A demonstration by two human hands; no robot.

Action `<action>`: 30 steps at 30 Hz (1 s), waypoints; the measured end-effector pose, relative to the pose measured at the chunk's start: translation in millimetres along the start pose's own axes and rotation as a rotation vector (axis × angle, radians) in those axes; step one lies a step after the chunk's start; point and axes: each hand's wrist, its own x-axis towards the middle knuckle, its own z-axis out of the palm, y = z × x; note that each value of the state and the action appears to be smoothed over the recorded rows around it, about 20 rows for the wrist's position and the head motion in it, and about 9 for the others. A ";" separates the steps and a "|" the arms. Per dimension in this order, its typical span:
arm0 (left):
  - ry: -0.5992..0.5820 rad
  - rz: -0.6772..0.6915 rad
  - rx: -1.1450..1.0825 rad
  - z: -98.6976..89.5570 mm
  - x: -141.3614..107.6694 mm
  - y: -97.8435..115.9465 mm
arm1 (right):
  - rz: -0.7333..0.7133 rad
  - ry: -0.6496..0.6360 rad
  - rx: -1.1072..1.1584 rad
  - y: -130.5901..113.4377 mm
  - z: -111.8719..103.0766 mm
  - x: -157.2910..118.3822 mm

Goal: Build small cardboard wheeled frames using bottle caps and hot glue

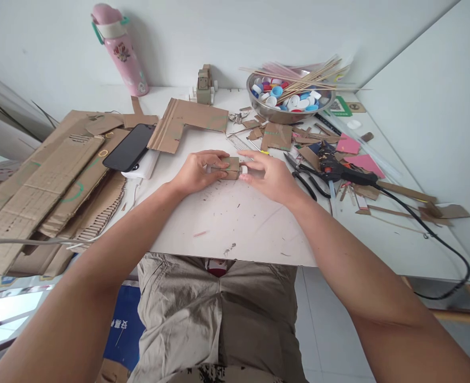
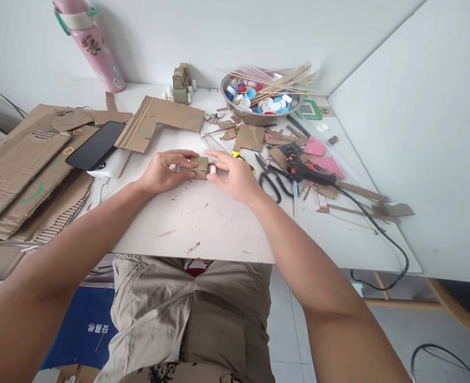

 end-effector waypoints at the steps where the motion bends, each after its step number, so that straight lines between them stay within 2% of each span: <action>1: -0.001 0.000 0.002 0.0 -0.1 0.0 | 0.013 0.017 0.012 0.8 -2.5 0.0; 7: -0.028 0.012 0.012 -1.0 -0.1 2.1 | -0.033 0.205 -0.024 1.8 -8.3 2.3; 11: -0.029 0.016 0.009 -1.0 -0.2 1.9 | -0.024 0.240 -0.066 -5.0 -7.5 1.4; 16: -0.019 -0.005 0.020 -0.5 -0.2 1.0 | -0.001 0.228 -0.049 -6.6 -11.1 0.6; 21: -0.021 0.009 0.018 -0.3 0.7 0.2 | -0.021 0.221 -0.150 0.1 -11.6 0.9; 26: -0.026 0.029 0.023 -0.5 1.5 -1.4 | -0.155 0.109 -0.191 0.6 0.7 4.8; 30: -0.022 0.024 0.040 -0.3 2.1 -1.6 | -0.120 0.039 -0.155 -0.7 8.9 5.8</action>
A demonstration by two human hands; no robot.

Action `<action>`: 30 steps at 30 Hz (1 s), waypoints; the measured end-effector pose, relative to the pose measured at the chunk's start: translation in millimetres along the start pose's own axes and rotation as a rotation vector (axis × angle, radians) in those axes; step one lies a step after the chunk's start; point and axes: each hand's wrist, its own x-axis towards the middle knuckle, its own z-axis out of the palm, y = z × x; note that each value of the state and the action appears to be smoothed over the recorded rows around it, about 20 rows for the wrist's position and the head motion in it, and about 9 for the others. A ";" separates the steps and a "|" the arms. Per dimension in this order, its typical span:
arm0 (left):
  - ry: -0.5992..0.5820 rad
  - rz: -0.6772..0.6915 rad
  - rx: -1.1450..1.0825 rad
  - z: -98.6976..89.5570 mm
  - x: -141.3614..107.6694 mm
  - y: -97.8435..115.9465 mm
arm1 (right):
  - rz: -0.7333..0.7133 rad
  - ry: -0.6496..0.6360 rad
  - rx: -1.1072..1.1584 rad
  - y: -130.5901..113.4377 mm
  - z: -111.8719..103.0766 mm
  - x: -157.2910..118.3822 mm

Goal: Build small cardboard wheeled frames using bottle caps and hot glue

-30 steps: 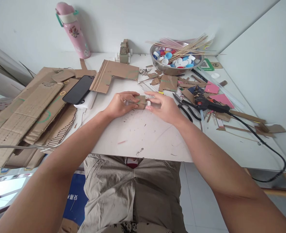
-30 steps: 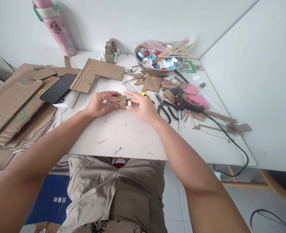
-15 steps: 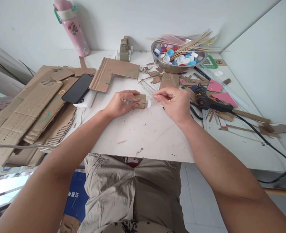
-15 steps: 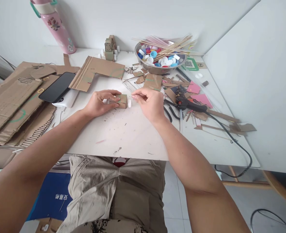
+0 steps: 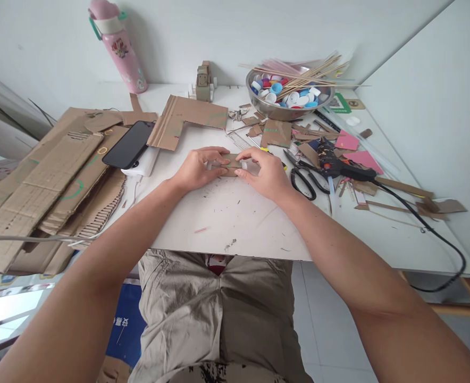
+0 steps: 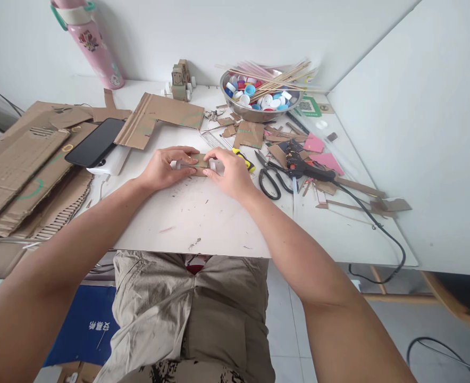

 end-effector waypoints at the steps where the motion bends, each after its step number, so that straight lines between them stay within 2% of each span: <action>1: -0.001 -0.001 0.003 0.0 0.1 0.3 | 0.017 -0.001 0.018 -0.2 1.0 -0.3; 7: -0.018 -0.034 0.007 0.0 0.6 4.8 | 0.089 0.023 0.086 6.6 7.6 1.0; 14: -0.032 -0.093 -0.040 1.9 2.8 9.2 | 0.104 0.063 0.128 17.9 16.8 6.5; 21: -0.017 -0.115 -0.034 4.9 2.3 7.2 | 0.139 0.047 0.112 12.5 16.2 7.2; 30: -0.035 -0.094 0.057 -0.5 -2.7 9.9 | 0.148 0.066 0.141 10.3 19.0 6.2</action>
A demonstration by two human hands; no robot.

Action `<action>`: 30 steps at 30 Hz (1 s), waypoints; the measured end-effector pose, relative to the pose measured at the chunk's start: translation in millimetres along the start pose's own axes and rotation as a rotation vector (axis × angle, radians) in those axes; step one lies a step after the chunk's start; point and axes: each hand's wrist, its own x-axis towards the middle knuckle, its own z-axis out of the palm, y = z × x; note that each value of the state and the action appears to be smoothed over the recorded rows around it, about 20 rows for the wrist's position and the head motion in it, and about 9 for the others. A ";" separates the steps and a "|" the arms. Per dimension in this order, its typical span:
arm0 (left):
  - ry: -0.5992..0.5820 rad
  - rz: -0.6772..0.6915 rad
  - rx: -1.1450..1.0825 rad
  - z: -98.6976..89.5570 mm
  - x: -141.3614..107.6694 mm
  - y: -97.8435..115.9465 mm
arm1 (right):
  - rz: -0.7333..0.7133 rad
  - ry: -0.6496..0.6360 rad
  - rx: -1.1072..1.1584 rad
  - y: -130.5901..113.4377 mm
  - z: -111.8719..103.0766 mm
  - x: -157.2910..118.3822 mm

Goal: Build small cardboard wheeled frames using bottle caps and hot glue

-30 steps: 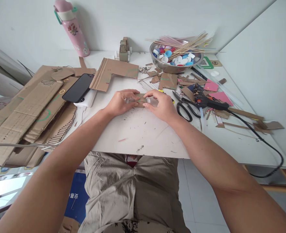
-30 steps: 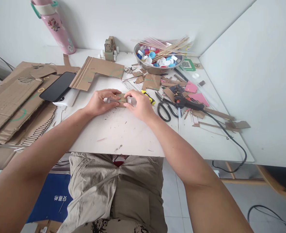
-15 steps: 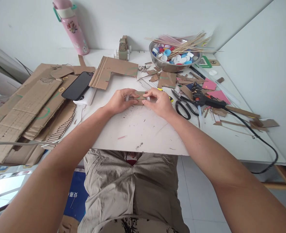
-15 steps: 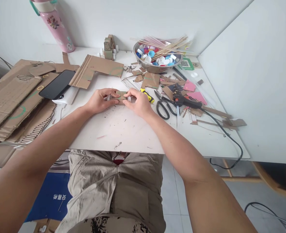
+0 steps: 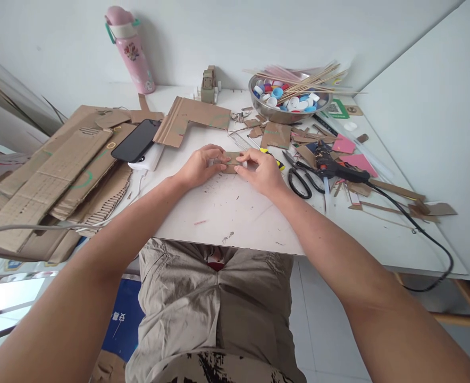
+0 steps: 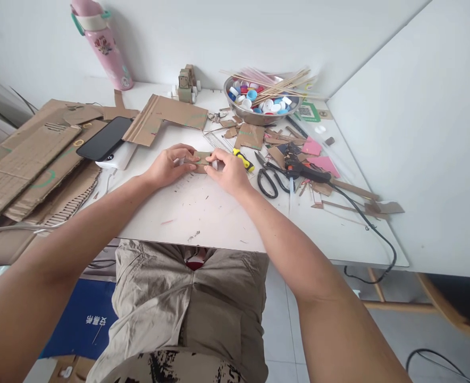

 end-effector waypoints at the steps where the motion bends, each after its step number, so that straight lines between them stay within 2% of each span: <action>1: -0.008 -0.002 -0.001 -0.4 -0.1 -0.3 | 0.001 -0.005 0.019 0.1 -0.1 0.5; 10: -0.029 -0.034 -0.020 -0.1 1.7 -3.7 | -0.009 -0.020 0.068 3.5 -3.5 1.1; 21: -0.021 0.011 -0.038 3.8 0.4 -0.3 | 0.001 -0.014 0.064 -4.8 -8.7 -4.9; 30: -0.005 0.073 -0.031 5.9 4.2 -1.4 | 0.014 0.010 0.058 -3.3 -4.2 -8.4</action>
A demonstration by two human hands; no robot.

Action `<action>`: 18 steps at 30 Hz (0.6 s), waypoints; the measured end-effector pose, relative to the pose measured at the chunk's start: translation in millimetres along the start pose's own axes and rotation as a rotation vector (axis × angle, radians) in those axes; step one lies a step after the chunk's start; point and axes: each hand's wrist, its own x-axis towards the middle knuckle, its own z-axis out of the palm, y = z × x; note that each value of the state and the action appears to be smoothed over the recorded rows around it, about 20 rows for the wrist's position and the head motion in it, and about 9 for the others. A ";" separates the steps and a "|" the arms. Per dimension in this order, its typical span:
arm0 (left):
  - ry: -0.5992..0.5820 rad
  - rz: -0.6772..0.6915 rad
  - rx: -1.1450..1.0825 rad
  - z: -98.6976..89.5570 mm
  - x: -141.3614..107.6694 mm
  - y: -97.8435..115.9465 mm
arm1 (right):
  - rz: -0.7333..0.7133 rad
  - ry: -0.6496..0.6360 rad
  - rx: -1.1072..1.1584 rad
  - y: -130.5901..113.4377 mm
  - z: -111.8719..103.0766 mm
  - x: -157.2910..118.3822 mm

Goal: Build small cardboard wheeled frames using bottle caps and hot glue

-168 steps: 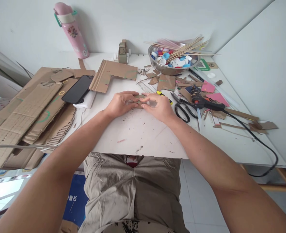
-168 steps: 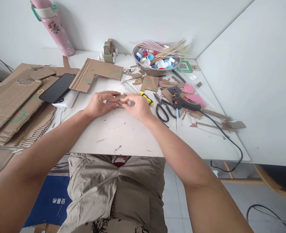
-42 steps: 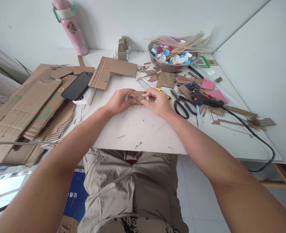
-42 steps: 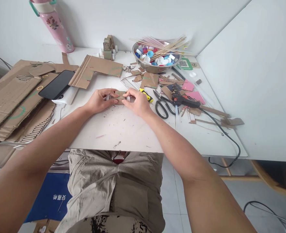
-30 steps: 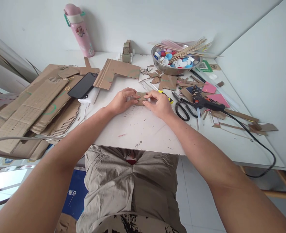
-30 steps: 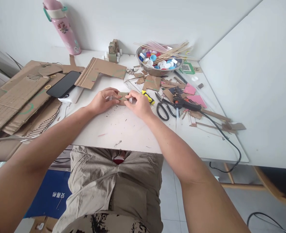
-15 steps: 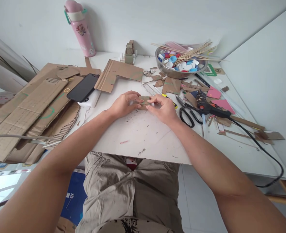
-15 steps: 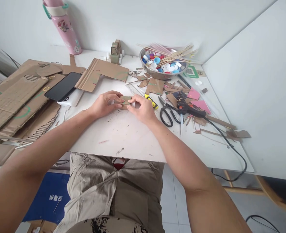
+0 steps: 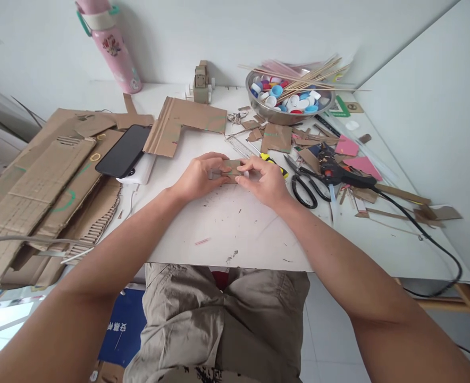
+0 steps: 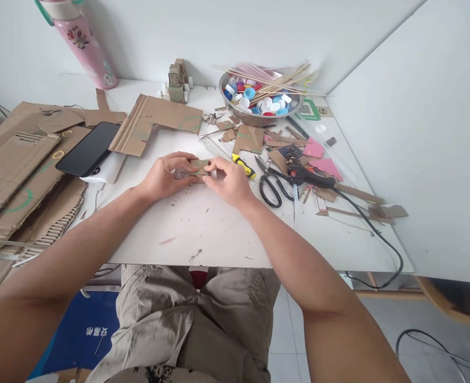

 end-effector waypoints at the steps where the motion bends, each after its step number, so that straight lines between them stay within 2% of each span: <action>1: 0.003 -0.002 -0.001 0.0 0.0 -0.3 | 0.006 -0.001 -0.010 -0.2 -0.1 -0.1; 7: 0.020 -0.031 -0.036 0.3 -1.1 -1.2 | -0.011 -0.043 0.023 -0.1 -1.8 2.4; 18: 0.022 -0.112 -0.216 0.4 0.2 -10.8 | -0.020 -0.024 -0.006 7.9 3.1 5.8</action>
